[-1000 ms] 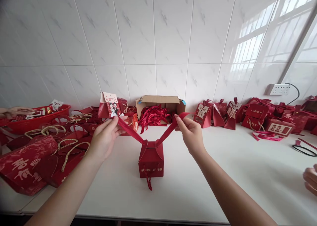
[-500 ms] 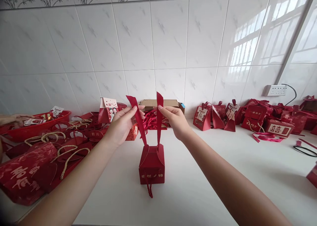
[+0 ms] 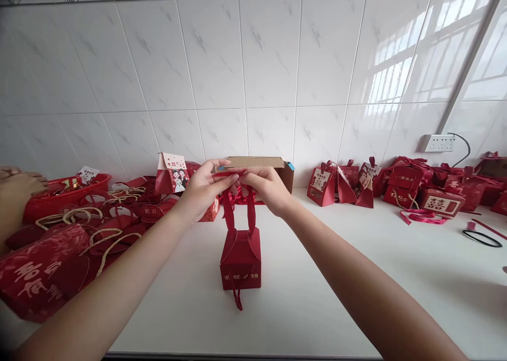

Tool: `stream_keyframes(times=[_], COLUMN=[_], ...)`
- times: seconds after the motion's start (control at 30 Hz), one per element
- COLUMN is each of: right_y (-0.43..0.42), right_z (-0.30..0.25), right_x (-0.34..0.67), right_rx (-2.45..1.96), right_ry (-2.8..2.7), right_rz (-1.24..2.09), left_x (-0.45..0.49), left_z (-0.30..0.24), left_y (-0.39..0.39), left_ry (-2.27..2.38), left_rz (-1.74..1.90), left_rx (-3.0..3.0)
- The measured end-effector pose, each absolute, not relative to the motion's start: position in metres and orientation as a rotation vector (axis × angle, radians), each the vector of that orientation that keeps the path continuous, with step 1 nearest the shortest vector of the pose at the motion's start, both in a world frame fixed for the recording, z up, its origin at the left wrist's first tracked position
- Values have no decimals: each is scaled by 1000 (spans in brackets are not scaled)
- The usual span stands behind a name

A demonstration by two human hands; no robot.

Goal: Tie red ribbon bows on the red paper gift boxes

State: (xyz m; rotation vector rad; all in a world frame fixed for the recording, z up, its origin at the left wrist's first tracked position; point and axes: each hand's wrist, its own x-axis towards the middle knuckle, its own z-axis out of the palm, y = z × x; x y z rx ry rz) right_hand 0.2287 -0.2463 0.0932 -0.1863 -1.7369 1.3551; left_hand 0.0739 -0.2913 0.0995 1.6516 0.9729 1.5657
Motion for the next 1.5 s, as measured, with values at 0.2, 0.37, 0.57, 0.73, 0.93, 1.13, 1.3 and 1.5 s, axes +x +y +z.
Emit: stream_keyframes(times=[0.2,0.37,0.57,0.73,0.93,1.13,1.3,1.5], right_y=[-247,-243,-232,-229,-236,-237,-226,-216], right_z=[87,86,91,93,82,67,22,-54], right_x=[227,233,242,244,240,250,295,357], right_rx=[-142,-136,2,-64,-234,-421,-672,-1187], right_ry=[-1728,-2001,-2245,-2240,-1952,-1483,-1227,-1103], right_rz=[1351,941,109,-19,636,1231,1455,1401], left_x=[68,63,60,60,63,51,10,-50], left_z=[100,101,104,103,92,81,60,1], left_y=[-292,-292,-296,-296,-301,-311,-319,-333], left_ry=[904,807,835,813,1137,1593,1916,2138], left_rz=[1497,1465,1384,1361,1701,1797,1542,832], left_rx=[1526,1291,1109,1106,1640,2220,2326,2217])
